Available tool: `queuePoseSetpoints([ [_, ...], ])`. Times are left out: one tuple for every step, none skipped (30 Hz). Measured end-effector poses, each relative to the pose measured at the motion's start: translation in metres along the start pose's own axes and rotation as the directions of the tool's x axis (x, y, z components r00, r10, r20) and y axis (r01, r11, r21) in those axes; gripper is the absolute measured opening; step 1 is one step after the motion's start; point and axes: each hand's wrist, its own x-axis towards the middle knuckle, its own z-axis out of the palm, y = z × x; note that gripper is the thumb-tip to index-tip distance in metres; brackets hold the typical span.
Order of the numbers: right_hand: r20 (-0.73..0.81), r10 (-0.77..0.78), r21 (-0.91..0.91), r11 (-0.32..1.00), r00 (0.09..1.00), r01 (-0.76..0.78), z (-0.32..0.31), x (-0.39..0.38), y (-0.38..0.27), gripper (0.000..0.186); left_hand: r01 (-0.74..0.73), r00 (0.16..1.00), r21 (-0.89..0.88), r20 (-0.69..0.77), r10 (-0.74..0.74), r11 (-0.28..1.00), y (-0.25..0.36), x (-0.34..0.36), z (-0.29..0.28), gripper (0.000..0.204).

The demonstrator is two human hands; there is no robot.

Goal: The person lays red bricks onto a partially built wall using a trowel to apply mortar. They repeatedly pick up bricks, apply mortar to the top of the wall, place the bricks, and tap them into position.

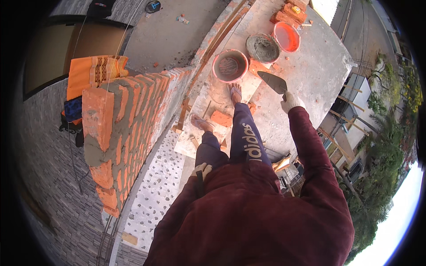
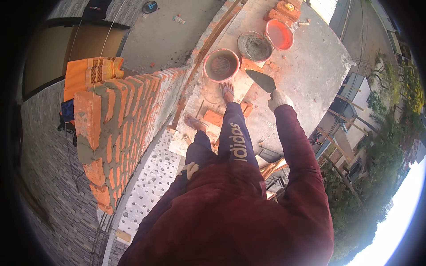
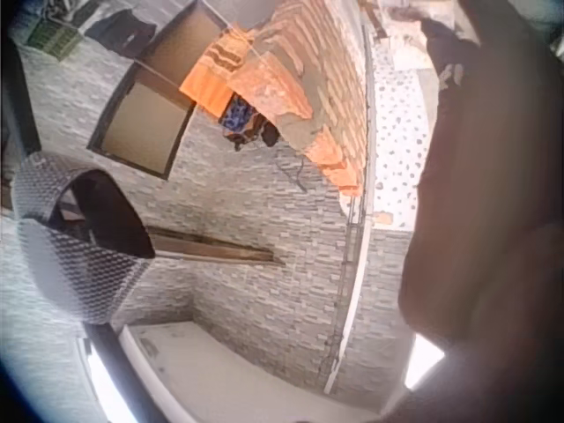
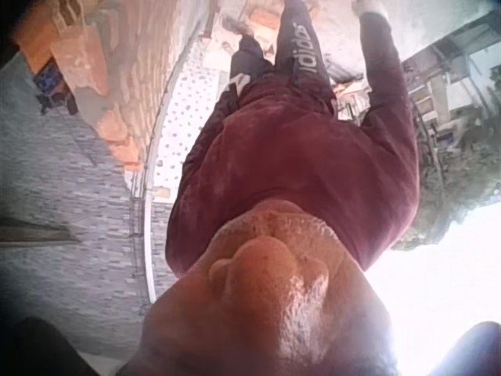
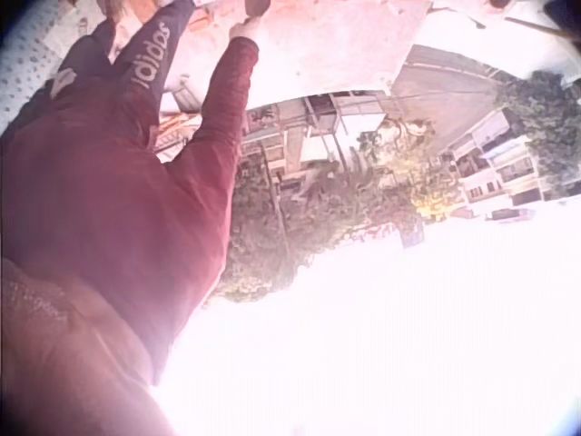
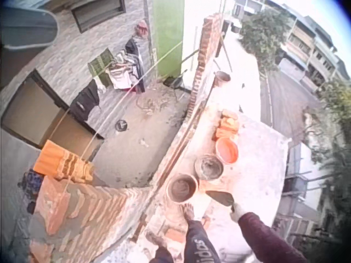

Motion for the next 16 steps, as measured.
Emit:
queuePoseSetpoints([
  [-0.005,0.03,-0.041,0.999,1.0,-0.03,0.016,0.025,0.022,0.032,-0.033,0.987,-0.033,-0.156,0.028,0.999,0.012,-0.01,0.006,0.079],
  [-0.001,0.048,-0.078,0.996,0.999,-0.048,0.028,0.054,0.036,0.033,-0.005,0.984,-0.027,-0.18,0.0,1.0,0.012,-0.011,0.011,0.078],
  [0.04,0.088,-0.081,0.993,0.995,-0.085,0.041,0.084,0.043,0.035,-0.139,0.963,0.279,-0.185,0.195,0.95,-0.047,-0.014,0.024,0.075],
  [-0.002,0.109,-0.158,0.982,0.994,-0.108,0.036,0.129,0.054,0.037,0.025,0.951,0.092,-0.31,0.005,0.995,0.04,-0.009,0.021,0.072],
  [0.018,0.138,-0.178,0.975,0.99,-0.133,0.039,0.158,0.056,0.038,0.019,0.927,0.175,-0.372,0.048,0.984,0.038,-0.014,0.02,0.068],
  [0.055,0.14,-0.207,0.97,0.989,-0.126,0.029,0.187,0.048,0.037,-0.022,0.908,0.214,-0.404,0.109,0.977,0.029,-0.012,0.024,0.063],
  [0.094,0.14,-0.243,0.963,0.986,-0.113,0.017,0.218,0.04,0.036,-0.078,0.868,0.28,-0.453,0.203,0.957,0.023,-0.01,0.03,0.059],
  [0.097,0.156,-0.248,0.96,0.983,-0.128,0.015,0.258,0.043,0.039,-0.106,0.853,0.298,-0.463,0.241,0.949,0.032,-0.001,0.027,0.057],
  [0.1,0.166,-0.257,0.957,0.981,-0.136,0.014,0.295,0.044,0.043,-0.131,0.835,0.311,-0.477,0.274,0.941,0.047,0.002,0.024,0.055],
  [0.024,0.275,-0.026,0.961,0.961,-0.274,0.009,0.319,0.031,0.048,-0.087,0.853,0.279,-0.475,0.216,0.956,0.062,0.001,0.027,0.056],
  [-0.019,0.402,0.222,0.895,0.916,-0.388,0.009,0.341,0.02,0.053,-0.039,0.869,0.261,-0.468,0.162,0.965,0.078,-0.002,0.023,0.056],
  [0.074,0.483,0.367,0.8,0.872,-0.475,0.014,0.369,0.02,0.059,0.003,0.882,0.241,-0.457,0.111,0.971,0.087,0.0,0.021,0.056],
  [0.109,0.483,0.409,0.775,0.869,-0.482,0.025,0.399,0.022,0.064,-0.004,0.872,0.273,-0.47,0.137,0.962,0.089,0.004,0.024,0.055],
  [0.14,0.489,0.449,0.744,0.861,-0.495,0.036,0.429,0.027,0.069,-0.019,0.862,0.304,-0.477,0.17,0.952,0.087,0.009,0.027,0.054],
  [0.103,0.438,0.405,0.801,0.893,-0.44,0.055,0.454,0.044,0.075,-0.042,0.853,0.338,-0.477,0.21,0.94,0.082,0.012,0.028,0.053],
  [0.128,0.427,0.392,0.807,0.895,-0.441,0.074,0.463,0.038,0.075,-0.016,0.86,0.327,-0.477,0.18,0.945,0.084,0.01,0.032,0.053],
])
